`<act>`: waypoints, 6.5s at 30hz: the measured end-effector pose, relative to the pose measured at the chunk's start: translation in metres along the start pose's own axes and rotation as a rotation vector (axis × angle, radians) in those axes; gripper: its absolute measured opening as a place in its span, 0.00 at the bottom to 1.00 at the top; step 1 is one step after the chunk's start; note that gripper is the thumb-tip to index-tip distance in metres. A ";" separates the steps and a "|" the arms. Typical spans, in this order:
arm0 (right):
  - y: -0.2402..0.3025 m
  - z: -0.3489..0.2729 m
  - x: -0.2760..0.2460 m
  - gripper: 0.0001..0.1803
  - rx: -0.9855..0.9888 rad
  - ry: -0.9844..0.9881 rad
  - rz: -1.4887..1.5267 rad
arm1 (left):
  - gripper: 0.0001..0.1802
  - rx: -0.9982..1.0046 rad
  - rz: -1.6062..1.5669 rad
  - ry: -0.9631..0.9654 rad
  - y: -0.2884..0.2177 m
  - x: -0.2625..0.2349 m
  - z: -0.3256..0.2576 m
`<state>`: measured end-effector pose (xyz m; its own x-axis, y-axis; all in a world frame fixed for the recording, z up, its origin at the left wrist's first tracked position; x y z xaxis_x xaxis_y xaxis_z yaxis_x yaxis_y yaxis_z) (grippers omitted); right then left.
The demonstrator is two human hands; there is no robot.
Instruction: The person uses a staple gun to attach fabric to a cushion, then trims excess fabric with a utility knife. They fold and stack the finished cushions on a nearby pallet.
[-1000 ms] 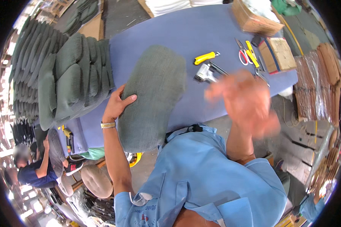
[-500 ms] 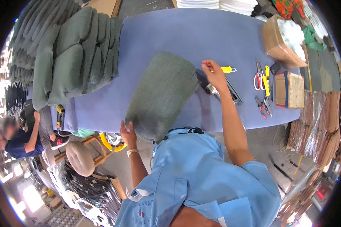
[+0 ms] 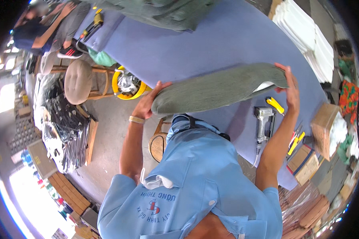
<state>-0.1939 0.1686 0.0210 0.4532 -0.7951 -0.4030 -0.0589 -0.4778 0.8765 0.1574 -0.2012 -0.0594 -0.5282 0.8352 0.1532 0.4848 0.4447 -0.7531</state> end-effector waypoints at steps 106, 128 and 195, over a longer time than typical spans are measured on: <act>0.115 -0.086 0.285 0.14 -0.860 0.586 -0.450 | 0.22 0.656 0.364 -0.347 -0.019 0.021 -0.049; 0.083 -0.062 0.319 0.10 -0.810 0.329 -0.471 | 0.16 0.690 0.602 -0.299 -0.043 0.002 0.000; -0.069 -0.059 0.026 0.21 -0.305 -0.559 0.359 | 0.20 0.494 1.118 -0.282 -0.151 0.058 0.041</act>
<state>-0.1259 0.2026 -0.0344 -0.0744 -0.9940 -0.0796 0.1690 -0.0912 0.9814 0.0256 -0.2331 0.0369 -0.1571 0.5515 -0.8192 0.4827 -0.6808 -0.5509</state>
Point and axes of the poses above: each hand's wrist, its own z-axis towards the middle knuckle, its own x-axis out of the palm, y = z × x, the point moved 4 cm from there along z, towards the middle knuckle, and after that the axes turned 6 degrees about -y, right-handed, at the moved point
